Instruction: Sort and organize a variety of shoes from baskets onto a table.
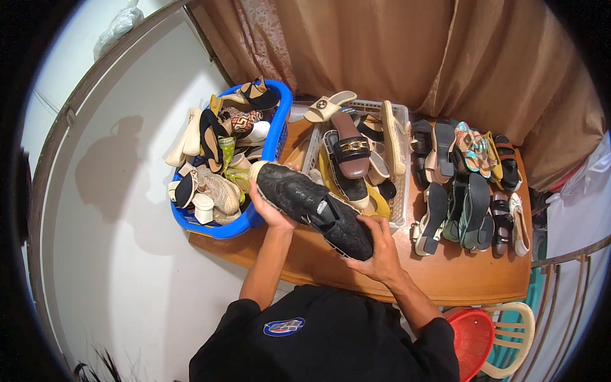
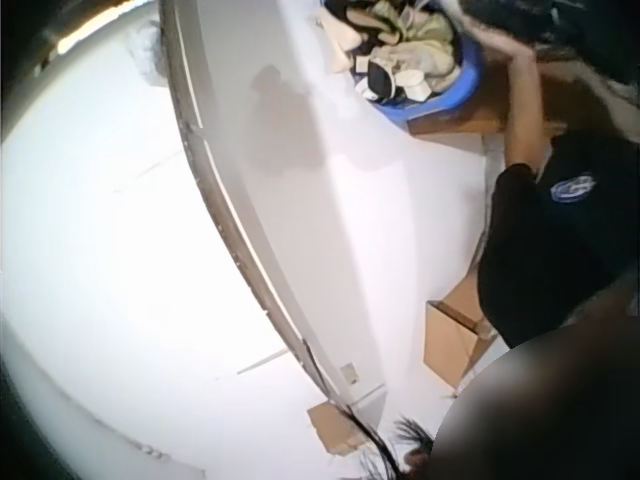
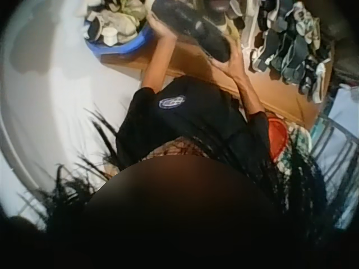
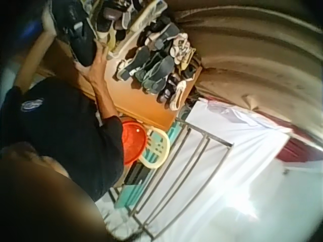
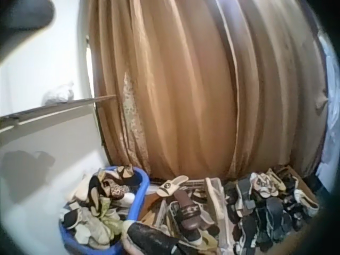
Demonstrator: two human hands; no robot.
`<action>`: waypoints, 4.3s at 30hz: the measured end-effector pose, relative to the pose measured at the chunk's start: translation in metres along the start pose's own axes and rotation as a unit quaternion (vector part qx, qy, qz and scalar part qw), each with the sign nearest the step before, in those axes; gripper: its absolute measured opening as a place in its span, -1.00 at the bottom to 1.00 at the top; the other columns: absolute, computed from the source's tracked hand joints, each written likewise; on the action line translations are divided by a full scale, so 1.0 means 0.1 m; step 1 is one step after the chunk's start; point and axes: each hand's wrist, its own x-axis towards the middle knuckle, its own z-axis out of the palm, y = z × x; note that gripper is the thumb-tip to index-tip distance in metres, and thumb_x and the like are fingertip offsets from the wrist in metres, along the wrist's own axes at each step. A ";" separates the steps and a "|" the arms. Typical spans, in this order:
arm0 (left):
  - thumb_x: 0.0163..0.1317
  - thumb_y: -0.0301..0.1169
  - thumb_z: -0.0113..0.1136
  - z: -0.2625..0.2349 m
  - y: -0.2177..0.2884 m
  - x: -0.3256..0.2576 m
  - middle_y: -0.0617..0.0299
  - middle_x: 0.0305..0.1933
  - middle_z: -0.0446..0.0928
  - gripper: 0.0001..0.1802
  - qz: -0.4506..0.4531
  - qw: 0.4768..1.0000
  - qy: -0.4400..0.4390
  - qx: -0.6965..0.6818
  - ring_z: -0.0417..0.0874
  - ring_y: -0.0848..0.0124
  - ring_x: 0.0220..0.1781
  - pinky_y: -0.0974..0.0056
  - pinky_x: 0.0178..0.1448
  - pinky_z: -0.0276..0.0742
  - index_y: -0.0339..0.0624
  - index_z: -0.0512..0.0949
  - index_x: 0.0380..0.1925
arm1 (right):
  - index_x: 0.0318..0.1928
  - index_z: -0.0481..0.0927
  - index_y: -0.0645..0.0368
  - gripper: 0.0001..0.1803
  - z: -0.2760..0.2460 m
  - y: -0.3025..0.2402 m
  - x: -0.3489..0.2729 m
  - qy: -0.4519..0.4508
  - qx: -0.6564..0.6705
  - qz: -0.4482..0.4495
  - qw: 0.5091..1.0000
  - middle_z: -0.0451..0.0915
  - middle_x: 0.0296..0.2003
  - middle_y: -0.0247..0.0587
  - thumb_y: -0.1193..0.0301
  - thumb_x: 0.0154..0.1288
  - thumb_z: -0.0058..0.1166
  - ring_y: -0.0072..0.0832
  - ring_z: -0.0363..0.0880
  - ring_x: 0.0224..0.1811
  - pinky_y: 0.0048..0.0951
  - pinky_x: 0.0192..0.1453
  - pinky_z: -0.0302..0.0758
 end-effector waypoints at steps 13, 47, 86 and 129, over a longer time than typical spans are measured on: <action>0.27 0.20 -0.16 0.07 -0.13 0.15 0.01 -0.12 0.57 -0.37 -0.067 0.992 0.081 0.070 0.62 0.13 -0.11 0.07 0.02 0.56 -0.16 0.47 -0.09 | 0.27 0.23 0.22 0.04 -0.15 0.08 0.05 -0.050 0.102 0.095 0.989 0.37 0.12 -0.06 0.33 -0.29 0.51 -0.31 0.36 0.20 -0.36 0.30 0.27; 0.26 -0.07 -0.13 0.07 -0.35 0.08 -0.05 -0.29 0.56 -0.55 -0.122 0.984 0.040 0.123 0.61 0.03 -0.06 -0.02 0.07 0.54 -0.29 0.46 -0.31 | -0.03 0.64 0.19 -0.54 -0.66 0.19 0.02 0.019 0.036 0.173 0.984 0.48 -0.37 -0.22 0.35 0.02 0.38 -0.46 0.48 -0.33 -0.46 -0.23 0.41; 0.24 -0.06 0.01 0.92 -2.88 -0.58 -0.04 -0.23 0.57 -0.52 -0.438 0.893 -0.046 0.091 0.61 0.19 -0.11 0.14 0.05 0.55 -0.37 0.51 -0.30 | 0.19 0.36 0.35 -0.47 -1.28 0.78 -2.06 0.300 0.267 0.256 0.879 0.51 0.01 -0.20 0.42 0.26 0.17 -0.51 0.45 0.07 -0.46 0.21 0.34; 0.24 -0.28 0.14 1.06 -4.59 -0.65 -0.14 0.32 0.27 -0.32 -0.413 0.704 -0.275 0.509 0.31 0.19 0.33 0.23 0.40 0.12 -0.36 0.19 0.29 | 0.11 0.44 0.35 -0.51 -3.00 2.80 -1.25 0.374 -0.044 0.322 0.869 0.56 -0.06 0.24 0.22 0.34 0.00 0.01 0.55 0.02 -0.23 0.11 0.42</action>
